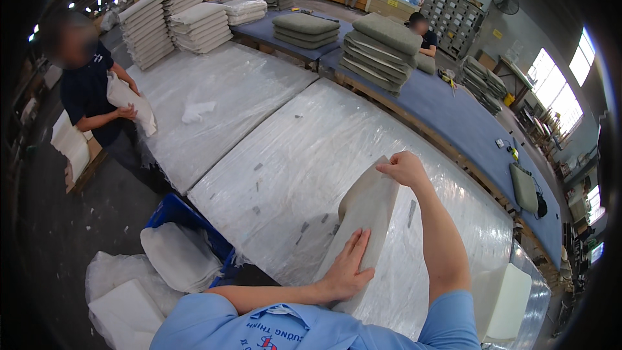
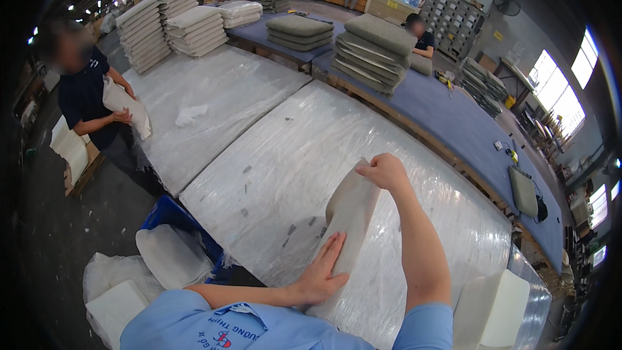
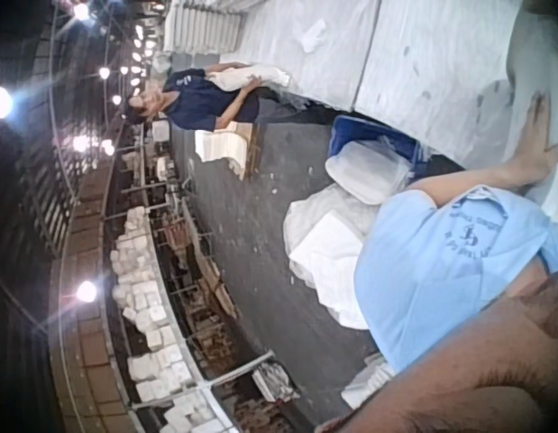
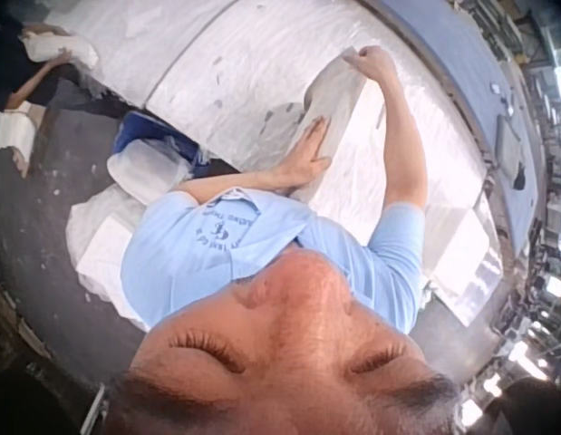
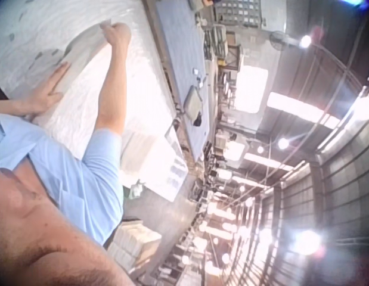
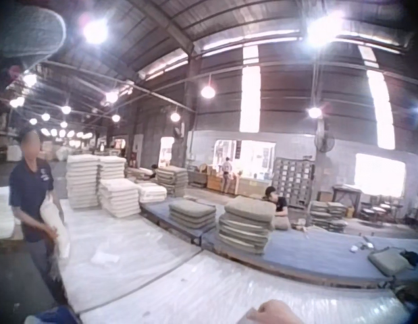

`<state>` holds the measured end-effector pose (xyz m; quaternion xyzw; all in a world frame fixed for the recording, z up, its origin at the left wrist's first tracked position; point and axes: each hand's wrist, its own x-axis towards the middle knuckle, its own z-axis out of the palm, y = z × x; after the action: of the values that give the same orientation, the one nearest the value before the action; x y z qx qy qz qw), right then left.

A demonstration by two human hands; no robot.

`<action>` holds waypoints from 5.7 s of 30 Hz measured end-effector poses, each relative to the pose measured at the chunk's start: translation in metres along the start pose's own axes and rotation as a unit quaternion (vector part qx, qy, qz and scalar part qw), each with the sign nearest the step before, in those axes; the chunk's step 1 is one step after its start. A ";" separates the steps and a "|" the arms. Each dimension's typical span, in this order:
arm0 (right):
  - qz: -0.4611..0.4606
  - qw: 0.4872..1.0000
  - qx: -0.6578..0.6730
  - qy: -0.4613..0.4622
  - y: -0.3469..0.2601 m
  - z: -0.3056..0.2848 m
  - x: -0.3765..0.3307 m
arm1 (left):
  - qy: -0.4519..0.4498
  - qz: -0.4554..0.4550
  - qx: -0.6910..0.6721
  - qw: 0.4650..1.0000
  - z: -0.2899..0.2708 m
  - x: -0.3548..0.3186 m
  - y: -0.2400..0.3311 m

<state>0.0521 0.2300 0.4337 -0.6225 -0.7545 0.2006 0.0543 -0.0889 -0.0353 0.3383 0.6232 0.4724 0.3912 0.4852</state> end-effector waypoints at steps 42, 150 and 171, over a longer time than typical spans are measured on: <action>0.055 0.858 0.489 0.146 0.082 0.067 0.039 | -0.092 0.046 -0.185 0.977 -0.069 0.252 -0.049; -0.463 0.753 0.399 0.243 0.027 0.103 -0.089 | -0.041 -0.068 -0.142 0.987 -0.038 0.289 -0.066; -0.417 0.834 0.325 0.159 0.027 0.080 -0.002 | -0.063 0.051 -0.114 0.990 -0.049 0.299 -0.099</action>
<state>0.0509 0.2134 0.3507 -0.2182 -0.8151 0.2906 0.4512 -0.0819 0.2743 0.2619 0.6104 0.3609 0.4268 0.5612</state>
